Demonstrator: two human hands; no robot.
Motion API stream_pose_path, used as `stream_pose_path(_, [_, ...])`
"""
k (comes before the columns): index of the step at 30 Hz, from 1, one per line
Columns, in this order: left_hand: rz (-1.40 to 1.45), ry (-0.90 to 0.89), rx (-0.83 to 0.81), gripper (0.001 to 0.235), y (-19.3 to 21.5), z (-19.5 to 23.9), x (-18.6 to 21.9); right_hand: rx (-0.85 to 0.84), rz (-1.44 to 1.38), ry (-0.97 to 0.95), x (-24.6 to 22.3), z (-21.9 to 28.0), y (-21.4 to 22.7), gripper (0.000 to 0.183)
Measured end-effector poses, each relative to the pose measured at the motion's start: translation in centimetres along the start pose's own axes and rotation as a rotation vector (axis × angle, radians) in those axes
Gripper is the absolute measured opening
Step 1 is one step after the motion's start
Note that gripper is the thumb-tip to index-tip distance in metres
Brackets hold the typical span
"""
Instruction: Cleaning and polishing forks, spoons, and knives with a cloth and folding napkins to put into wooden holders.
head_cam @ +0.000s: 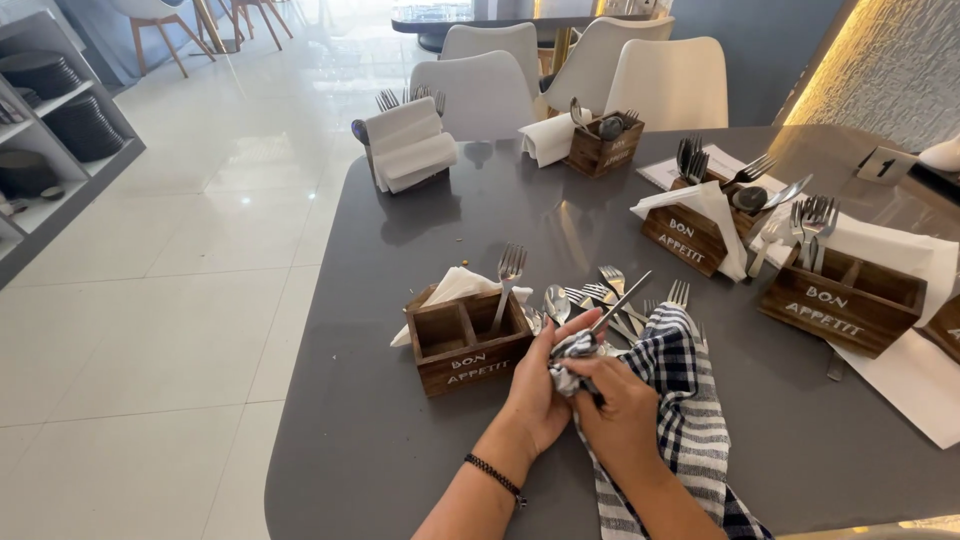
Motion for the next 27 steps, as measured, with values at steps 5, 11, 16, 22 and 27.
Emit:
stream_pose_path(5, [-0.112, 0.022, -0.052, 0.056, -1.3, -0.1, -0.9, 0.178, 0.034, -0.154, 1.8, 0.5, 2.2, 0.024])
stream_pose_path(11, [-0.033, 0.013, -0.136, 0.058, -2.6, 0.3, 0.3, 0.048, -0.029, 0.102, -1.0, 0.0, 0.8, 0.029])
stream_pose_path(16, [-0.195, 0.05, -0.093, 0.059, -2.3, 0.0, -0.4, 0.224, 0.073, -0.081, 0.4, 0.2, 2.9, 0.02])
stream_pose_path(22, [-0.114, -0.083, -0.275, 0.054, -2.8, 0.2, 1.2, -0.045, -0.043, 0.065, -0.1, 0.5, 0.1, 0.028])
stream_pose_path(27, [-0.102, -0.112, -0.146, 0.045, -1.4, -0.3, 0.9, 0.025, -0.185, -0.096, 2.6, 1.1, 1.0, 0.019])
Point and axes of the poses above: each hand's wrist, its own z-axis away from the middle knuckle, its own y-axis out of the back of the hand, x = y × z, the point moved 9 cm from there along -z, towards the middle knuckle, and after that the axes turned 15 degrees about -x, right-handed, at the moved point
